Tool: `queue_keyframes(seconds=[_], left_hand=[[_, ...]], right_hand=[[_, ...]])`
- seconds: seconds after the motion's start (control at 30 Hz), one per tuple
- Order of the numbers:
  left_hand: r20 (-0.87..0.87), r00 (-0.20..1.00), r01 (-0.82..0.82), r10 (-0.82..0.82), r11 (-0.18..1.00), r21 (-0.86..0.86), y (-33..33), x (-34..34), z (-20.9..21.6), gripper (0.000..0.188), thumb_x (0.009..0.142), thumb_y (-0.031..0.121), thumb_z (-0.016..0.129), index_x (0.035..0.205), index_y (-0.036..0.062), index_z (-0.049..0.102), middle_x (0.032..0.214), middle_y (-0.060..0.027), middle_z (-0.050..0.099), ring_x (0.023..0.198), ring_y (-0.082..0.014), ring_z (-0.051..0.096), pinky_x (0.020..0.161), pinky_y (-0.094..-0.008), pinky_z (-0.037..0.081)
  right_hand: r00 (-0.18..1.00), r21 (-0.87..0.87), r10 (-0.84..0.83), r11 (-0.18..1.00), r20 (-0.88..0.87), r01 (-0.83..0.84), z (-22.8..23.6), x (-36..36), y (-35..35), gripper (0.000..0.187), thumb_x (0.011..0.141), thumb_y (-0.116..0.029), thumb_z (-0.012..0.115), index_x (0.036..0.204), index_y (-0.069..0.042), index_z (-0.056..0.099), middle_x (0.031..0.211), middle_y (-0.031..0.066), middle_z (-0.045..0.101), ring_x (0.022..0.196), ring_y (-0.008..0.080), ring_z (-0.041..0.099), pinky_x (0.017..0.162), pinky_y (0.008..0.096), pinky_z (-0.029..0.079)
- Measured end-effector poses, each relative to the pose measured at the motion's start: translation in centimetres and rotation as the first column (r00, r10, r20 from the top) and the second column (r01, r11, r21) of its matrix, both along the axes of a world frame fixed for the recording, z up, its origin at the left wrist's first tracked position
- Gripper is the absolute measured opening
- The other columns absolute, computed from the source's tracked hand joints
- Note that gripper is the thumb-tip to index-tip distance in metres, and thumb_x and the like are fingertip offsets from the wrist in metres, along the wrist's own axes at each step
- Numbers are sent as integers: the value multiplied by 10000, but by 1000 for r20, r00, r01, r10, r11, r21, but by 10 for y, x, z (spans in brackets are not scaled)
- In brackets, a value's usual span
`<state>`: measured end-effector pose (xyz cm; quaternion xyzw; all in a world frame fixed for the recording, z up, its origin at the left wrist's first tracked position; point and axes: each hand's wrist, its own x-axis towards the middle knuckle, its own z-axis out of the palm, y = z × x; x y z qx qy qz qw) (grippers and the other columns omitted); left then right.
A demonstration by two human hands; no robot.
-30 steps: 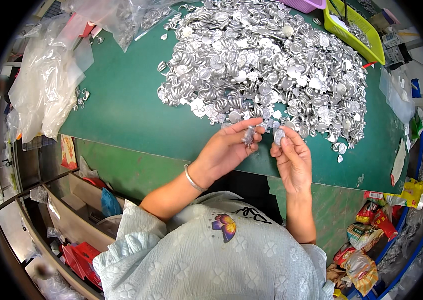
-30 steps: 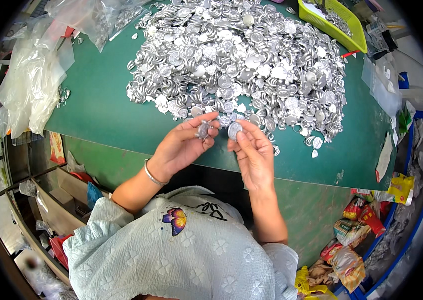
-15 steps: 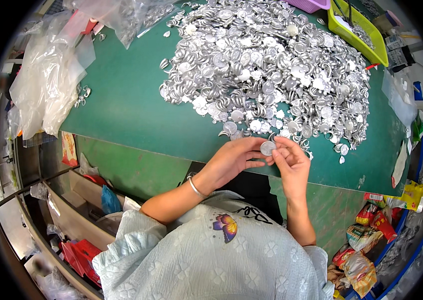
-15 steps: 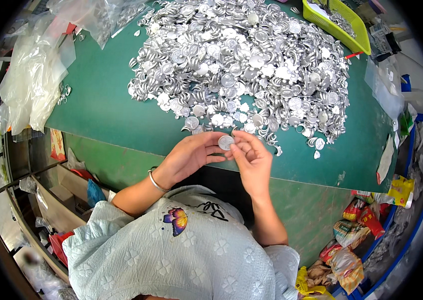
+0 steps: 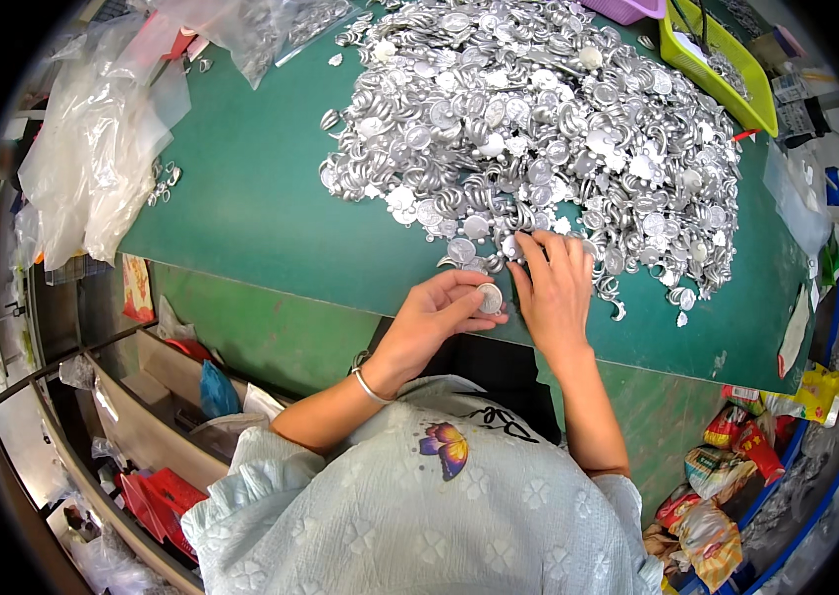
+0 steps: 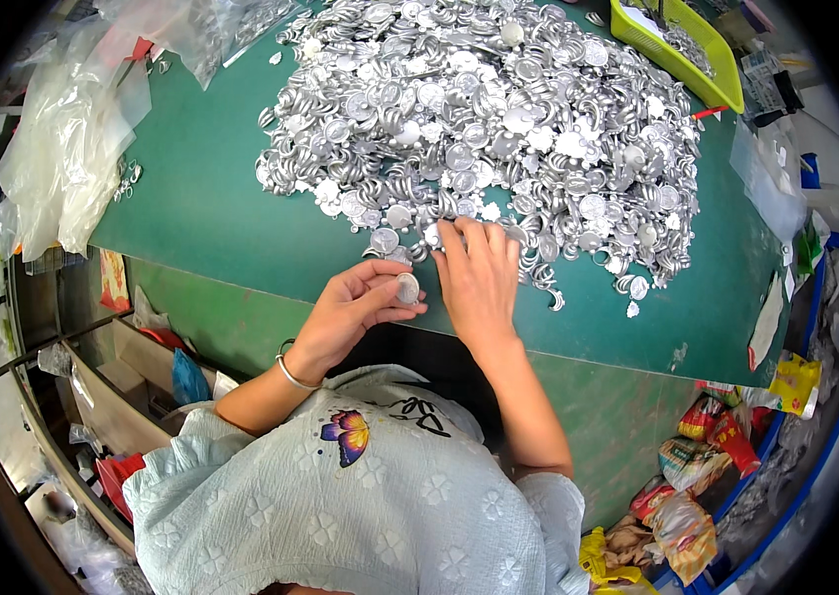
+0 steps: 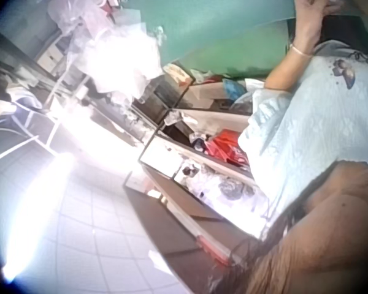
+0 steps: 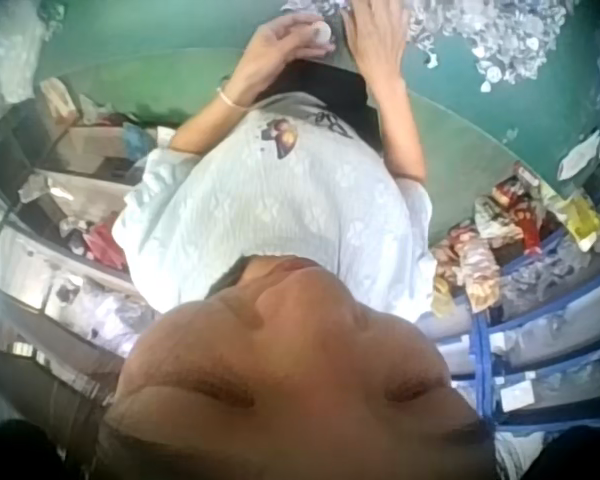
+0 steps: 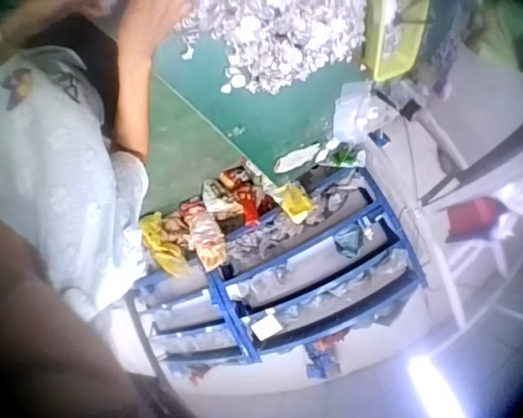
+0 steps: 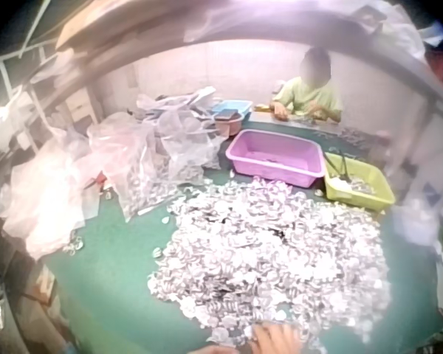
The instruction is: The person walks to a workstation and sits on a red stool. They sort a large pile of small silver metal parts on a green table by hand, picking up individual pieces and placing them into a clear plastic bag. The person repeatedly handles the parts, occasionally adjusting the bag or the pile.
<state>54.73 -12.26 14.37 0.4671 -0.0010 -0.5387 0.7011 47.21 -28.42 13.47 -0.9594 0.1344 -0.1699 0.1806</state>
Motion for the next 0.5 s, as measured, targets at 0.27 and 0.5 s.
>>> queue_keyframes(seconds=[0.27,0.5], left_hand=[[7,999,-53,54,998,-43,-3,3,1,333,911,30,537,1232,-39,482,1149,-177,605,1082,-255,595,926,-320,495],[20,999,-38,38,999,-32,-7,1,5,331,905,26,544,1228,-29,497,1128,-170,617,1069,-249,604,920,-314,498]], right_hand=[[956,214,-142,973,257,88,0,-8,-16,176,790,-11,641,964,9,630,846,100,615,759,251,548,686,360,420],[913,144,-363,929,185,340,5,-18,-34,179,794,-6,640,973,-14,637,839,89,615,773,241,539,719,348,410]])
